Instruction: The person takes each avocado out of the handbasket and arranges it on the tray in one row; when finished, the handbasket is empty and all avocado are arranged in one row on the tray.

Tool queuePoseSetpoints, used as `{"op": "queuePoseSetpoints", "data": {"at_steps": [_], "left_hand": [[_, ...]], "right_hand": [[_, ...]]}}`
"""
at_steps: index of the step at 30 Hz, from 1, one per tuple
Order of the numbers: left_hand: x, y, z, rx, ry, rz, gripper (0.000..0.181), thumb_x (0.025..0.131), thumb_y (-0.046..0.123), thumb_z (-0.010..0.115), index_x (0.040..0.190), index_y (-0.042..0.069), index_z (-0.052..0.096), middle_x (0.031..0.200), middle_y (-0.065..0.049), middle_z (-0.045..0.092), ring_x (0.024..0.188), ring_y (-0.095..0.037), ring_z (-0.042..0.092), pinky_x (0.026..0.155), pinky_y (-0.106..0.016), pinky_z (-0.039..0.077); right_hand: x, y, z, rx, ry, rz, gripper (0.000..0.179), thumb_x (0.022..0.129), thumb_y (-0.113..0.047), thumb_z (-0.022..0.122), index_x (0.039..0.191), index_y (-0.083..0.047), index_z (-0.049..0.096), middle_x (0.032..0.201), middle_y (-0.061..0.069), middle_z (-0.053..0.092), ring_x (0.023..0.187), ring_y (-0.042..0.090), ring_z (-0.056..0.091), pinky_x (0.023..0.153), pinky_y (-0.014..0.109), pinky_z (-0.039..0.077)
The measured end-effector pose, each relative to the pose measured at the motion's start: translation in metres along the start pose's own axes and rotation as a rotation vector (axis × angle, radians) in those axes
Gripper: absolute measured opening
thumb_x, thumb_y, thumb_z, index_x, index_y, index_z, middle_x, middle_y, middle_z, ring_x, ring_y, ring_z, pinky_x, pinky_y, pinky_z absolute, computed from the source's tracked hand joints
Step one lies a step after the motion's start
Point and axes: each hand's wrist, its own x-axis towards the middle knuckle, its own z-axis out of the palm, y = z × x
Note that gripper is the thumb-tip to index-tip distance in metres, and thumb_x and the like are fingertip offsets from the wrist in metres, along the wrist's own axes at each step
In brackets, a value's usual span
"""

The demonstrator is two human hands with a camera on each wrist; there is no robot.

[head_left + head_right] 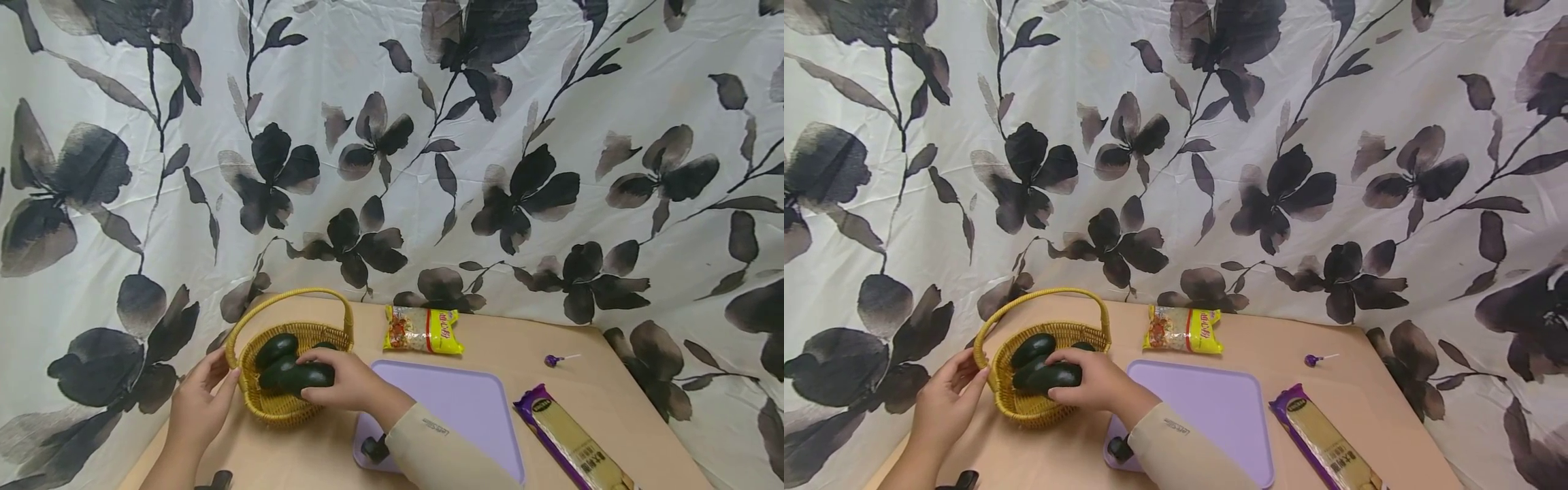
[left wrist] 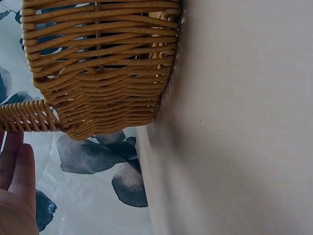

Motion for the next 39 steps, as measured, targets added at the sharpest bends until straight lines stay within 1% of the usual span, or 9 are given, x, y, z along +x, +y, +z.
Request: {"op": "queuePoseSetpoints", "data": {"at_steps": [3,8,10,14,19,25,30,36,39], "left_hand": [[-0.001,0.000,-0.001,-0.002,0.004,-0.002,0.050,0.090,-0.001,0.075,0.137,-0.001,0.059,0.121,-0.018,0.071,0.106,0.027,0.046,0.093,0.004,0.043],[0.000,0.001,-0.001,0.001,0.004,-0.001,0.050,0.091,-0.001,0.075,0.138,-0.001,0.058,0.119,-0.017,0.070,0.106,0.026,0.046,0.093,0.004,0.044],[0.000,0.002,-0.001,0.001,0.003,-0.002,0.050,0.091,-0.001,0.075,0.139,-0.001,0.058,0.119,-0.016,0.070,0.107,0.026,0.046,0.093,0.004,0.044],[0.000,0.000,-0.001,-0.006,0.009,0.003,0.051,0.090,-0.003,0.075,0.139,-0.001,0.058,0.119,-0.016,0.070,0.107,0.025,0.047,0.094,0.004,0.044],[-0.001,0.001,-0.001,-0.006,0.015,0.006,0.053,0.090,-0.004,0.075,0.139,-0.001,0.058,0.119,-0.017,0.070,0.107,0.025,0.047,0.094,0.004,0.043],[-0.001,0.005,-0.001,0.001,0.001,-0.006,0.053,0.091,-0.001,0.075,0.141,0.001,0.057,0.122,-0.017,0.070,0.108,0.026,0.045,0.093,0.005,0.041],[-0.001,0.004,-0.001,0.004,0.006,-0.007,0.054,0.090,-0.003,0.075,0.141,0.001,0.057,0.122,-0.018,0.070,0.108,0.027,0.045,0.093,0.005,0.041],[-0.001,0.003,0.000,0.002,0.009,-0.006,0.054,0.090,-0.002,0.075,0.141,0.000,0.057,0.122,-0.018,0.070,0.107,0.027,0.045,0.093,0.005,0.041],[-0.001,0.002,0.000,0.001,0.012,-0.004,0.054,0.090,-0.002,0.075,0.141,0.000,0.057,0.122,-0.018,0.070,0.107,0.026,0.045,0.093,0.005,0.041]], "right_hand": [[-0.006,0.003,-0.002,-0.004,0.000,-0.035,0.039,0.091,-0.035,0.078,0.128,-0.041,0.068,0.126,-0.013,0.065,0.105,0.002,0.060,0.087,0.017,0.054],[-0.019,0.008,-0.008,0.015,0.035,-0.035,0.036,0.093,-0.035,0.077,0.127,-0.040,0.070,0.123,-0.011,0.068,0.107,0.003,0.060,0.087,0.017,0.055],[-0.025,0.009,-0.011,0.033,0.057,-0.022,0.039,0.091,-0.034,0.079,0.129,-0.040,0.069,0.126,-0.010,0.067,0.110,0.004,0.060,0.089,0.018,0.055],[-0.034,0.011,-0.018,0.073,0.061,-0.010,0.054,0.087,-0.022,0.081,0.137,-0.037,0.064,0.139,-0.005,0.063,0.118,0.008,0.060,0.093,0.020,0.055],[-0.042,0.019,-0.023,0.154,0.048,0.011,0.069,0.083,-0.009,0.076,0.145,-0.032,0.058,0.148,0.000,0.056,0.122,0.012,0.058,0.086,0.019,0.059],[-0.056,0.029,-0.028,0.140,0.084,0.027,0.070,0.089,-0.014,0.077,0.152,-0.027,0.050,0.153,0.002,0.051,0.128,0.021,0.055,0.085,0.019,0.059],[-0.066,0.039,-0.031,0.136,0.137,0.063,0.069,0.088,-0.020,0.081,0.151,-0.024,0.052,0.150,0.004,0.054,0.121,0.023,0.061,0.087,0.020,0.059],[-0.073,0.054,-0.029,0.170,0.192,0.136,0.069,0.083,-0.024,0.088,0.144,-0.017,0.058,0.143,0.006,0.060,0.102,0.017,0.066,0.082,0.020,0.061],[-0.076,0.061,-0.027,0.163,0.211,0.162,0.067,0.081,-0.025,0.089,0.141,-0.018,0.061,0.138,0.006,0.063,0.100,0.015,0.066,0.081,0.020,0.061]]}}
